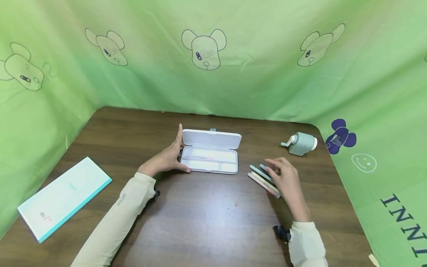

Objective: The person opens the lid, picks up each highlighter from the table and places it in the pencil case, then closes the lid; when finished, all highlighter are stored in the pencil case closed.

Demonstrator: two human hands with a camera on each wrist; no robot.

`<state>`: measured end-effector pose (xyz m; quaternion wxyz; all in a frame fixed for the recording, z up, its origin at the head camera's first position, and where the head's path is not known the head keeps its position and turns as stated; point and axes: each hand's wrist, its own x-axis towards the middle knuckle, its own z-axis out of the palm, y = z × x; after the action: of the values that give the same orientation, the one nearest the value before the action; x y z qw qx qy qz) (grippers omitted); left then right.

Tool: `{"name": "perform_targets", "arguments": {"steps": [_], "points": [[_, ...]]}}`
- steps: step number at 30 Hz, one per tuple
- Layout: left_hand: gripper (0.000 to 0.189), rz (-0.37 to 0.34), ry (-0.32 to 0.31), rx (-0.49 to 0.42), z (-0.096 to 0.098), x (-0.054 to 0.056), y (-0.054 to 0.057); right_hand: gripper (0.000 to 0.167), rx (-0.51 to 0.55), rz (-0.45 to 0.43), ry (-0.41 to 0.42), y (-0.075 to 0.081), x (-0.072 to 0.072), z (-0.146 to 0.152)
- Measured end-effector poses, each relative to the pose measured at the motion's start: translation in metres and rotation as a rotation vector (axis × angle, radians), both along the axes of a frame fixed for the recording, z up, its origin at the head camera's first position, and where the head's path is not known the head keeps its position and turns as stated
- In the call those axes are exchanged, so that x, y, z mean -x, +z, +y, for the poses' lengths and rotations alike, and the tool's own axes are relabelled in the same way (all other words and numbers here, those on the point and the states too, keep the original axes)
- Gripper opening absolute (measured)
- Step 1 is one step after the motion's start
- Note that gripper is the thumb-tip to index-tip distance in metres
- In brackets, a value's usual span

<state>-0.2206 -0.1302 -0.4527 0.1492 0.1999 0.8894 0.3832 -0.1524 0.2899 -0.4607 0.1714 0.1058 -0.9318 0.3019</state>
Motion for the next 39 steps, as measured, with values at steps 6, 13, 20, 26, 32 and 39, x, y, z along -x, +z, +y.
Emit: {"name": "perform_targets", "arguments": {"steps": [6, 13, 20, 26, 32, 39], "points": [[0.163, 0.007, 0.007, -0.006, -0.004, -0.002, 0.001, 0.026, 0.004, -0.076, -0.070, -0.002, -0.028, 0.042], [0.164, 0.011, 0.016, 0.010, -0.008, -0.003, 0.002, 0.024, -0.003, -0.157, -0.065, -0.011, -0.035, 0.059], [0.164, 0.016, 0.008, 0.009, -0.006, -0.003, 0.001, 0.021, -0.021, -0.196, -0.045, -0.013, -0.037, 0.061], [0.164, 0.007, 0.012, 0.008, -0.004, -0.002, 0.002, 0.018, -0.048, -0.192, -0.045, -0.014, -0.037, 0.063], [0.164, 0.010, 0.009, 0.016, -0.002, -0.002, 0.002, 0.012, -0.079, -0.166, -0.049, -0.015, -0.039, 0.062], [0.164, 0.012, 0.009, 0.019, 0.000, -0.002, 0.001, 0.011, -0.087, -0.168, -0.072, -0.016, -0.039, 0.063]]}}
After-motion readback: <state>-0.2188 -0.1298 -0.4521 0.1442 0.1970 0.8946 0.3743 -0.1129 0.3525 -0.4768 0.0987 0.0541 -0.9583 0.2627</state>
